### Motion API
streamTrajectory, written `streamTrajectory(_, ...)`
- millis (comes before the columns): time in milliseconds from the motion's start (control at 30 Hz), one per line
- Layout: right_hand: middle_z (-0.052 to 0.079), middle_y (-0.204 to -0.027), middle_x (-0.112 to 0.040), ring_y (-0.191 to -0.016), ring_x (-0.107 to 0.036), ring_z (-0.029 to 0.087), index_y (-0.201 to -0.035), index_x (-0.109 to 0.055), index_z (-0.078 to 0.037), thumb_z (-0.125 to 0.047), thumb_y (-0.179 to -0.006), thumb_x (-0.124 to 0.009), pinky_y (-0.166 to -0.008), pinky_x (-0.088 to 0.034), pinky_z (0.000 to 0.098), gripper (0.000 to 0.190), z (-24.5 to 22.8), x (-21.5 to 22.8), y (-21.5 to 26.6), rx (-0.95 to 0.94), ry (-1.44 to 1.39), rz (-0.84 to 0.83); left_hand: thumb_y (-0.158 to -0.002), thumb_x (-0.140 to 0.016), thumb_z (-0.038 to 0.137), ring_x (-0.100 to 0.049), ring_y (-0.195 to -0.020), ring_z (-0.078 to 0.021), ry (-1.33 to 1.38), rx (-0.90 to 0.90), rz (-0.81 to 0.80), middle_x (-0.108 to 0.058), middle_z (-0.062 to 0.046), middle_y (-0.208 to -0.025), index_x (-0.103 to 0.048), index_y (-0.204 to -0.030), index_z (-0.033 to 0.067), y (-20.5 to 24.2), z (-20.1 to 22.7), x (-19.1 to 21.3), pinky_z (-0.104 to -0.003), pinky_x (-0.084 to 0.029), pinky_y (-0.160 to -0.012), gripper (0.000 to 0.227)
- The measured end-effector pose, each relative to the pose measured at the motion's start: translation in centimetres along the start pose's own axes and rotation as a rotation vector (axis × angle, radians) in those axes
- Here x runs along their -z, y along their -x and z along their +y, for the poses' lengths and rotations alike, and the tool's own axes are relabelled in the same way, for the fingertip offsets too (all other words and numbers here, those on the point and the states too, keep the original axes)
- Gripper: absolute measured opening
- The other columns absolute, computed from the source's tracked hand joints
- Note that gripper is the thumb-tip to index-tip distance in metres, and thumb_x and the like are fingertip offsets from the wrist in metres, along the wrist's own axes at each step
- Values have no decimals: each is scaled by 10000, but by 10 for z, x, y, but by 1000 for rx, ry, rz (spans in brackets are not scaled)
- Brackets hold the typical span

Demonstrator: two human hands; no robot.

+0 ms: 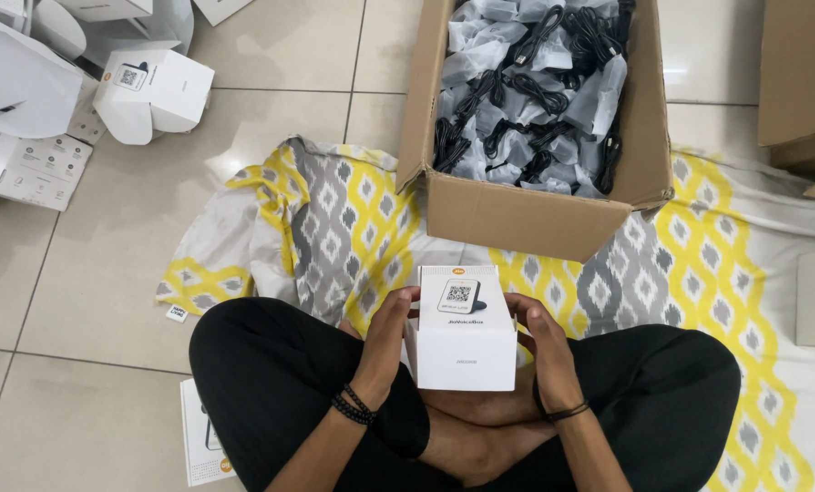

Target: The person packs small electronic devices and cables into individual product boxes and then places the finished boxes aside.

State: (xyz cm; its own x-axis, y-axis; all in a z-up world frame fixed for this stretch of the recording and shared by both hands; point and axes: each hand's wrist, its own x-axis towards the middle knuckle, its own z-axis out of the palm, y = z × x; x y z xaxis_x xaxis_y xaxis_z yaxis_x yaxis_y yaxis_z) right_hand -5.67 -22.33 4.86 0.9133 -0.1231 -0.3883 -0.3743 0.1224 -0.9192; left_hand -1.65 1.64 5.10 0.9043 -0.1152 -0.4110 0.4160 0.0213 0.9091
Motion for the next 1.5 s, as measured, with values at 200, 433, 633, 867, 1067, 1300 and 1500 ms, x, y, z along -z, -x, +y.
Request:
streamTrajectory(200,115,-1358,-626,-1335,-536,219,-1350,-580,-55,-249,-966,-581,-1114,-411,363,429,43,-7,-15,-21,50,39,-930,-683,250,-587,-1174,-211,-310,47,73,-583,-112,-1320,-535,-1379,62,-17,-39,-7,-342,-533,-953,509)
streamTrajectory(433,100,-1321,-656,-1265,-612,207,-1341,-553,-49,-133,-950,-615,-1062,-491,339,405,34,-28,-37,53,216,197,-960,-644,308,-731,-935,-265,-549,25,152,-696,-136,-1252,-512,-1437,73,-38,-41,-19,-379,-555,-878,547)
streamTrajectory(633,99,-1322,-676,-1249,-614,199,-1366,-588,-34,-257,-997,-588,-1075,-467,342,431,48,-21,-33,7,171,211,-991,-540,376,-708,-1036,-237,-376,48,134,-668,-117,-1312,-531,-1416,58,-38,-41,-25,-358,-545,-914,530)
streamTrajectory(867,135,-1589,-471,-1503,-392,247,-1505,-444,20,-509,-1020,-426,-1227,-251,378,718,-18,-14,41,74,-252,-9,-1050,-348,474,-645,-1218,-216,7,-30,-3,-696,-176,-1333,-561,-1429,-5,42,20,-9,-320,-446,-1077,647)
streamTrajectory(1067,176,-1647,-375,-1542,-291,275,-1550,-384,26,-553,-1009,-388,-1241,-185,405,792,-42,-32,54,106,-299,-45,-1054,-312,484,-592,-1324,-223,57,-131,-16,-651,-164,-1432,-552,-1445,-22,57,27,-6,-332,-357,-1157,683)
streamTrajectory(1300,169,-1666,-345,-1562,-260,254,-1548,-361,36,-541,-1014,-381,-1247,-170,403,786,-44,-38,51,123,-195,63,-1038,-334,530,-575,-1368,-245,-94,-160,26,-658,-163,-1431,-550,-1436,-28,55,23,-5,-345,-328,-1183,719)
streamTrajectory(1500,169,-1653,-358,-1544,-289,255,-1543,-367,27,-534,-1003,-391,-1235,-196,408,779,-49,-42,51,87,-221,80,-1047,-362,521,-479,-1441,-282,-121,-237,-1,-532,-172,-1537,-550,-1417,-63,56,20,-9,-377,-297,-1196,717)
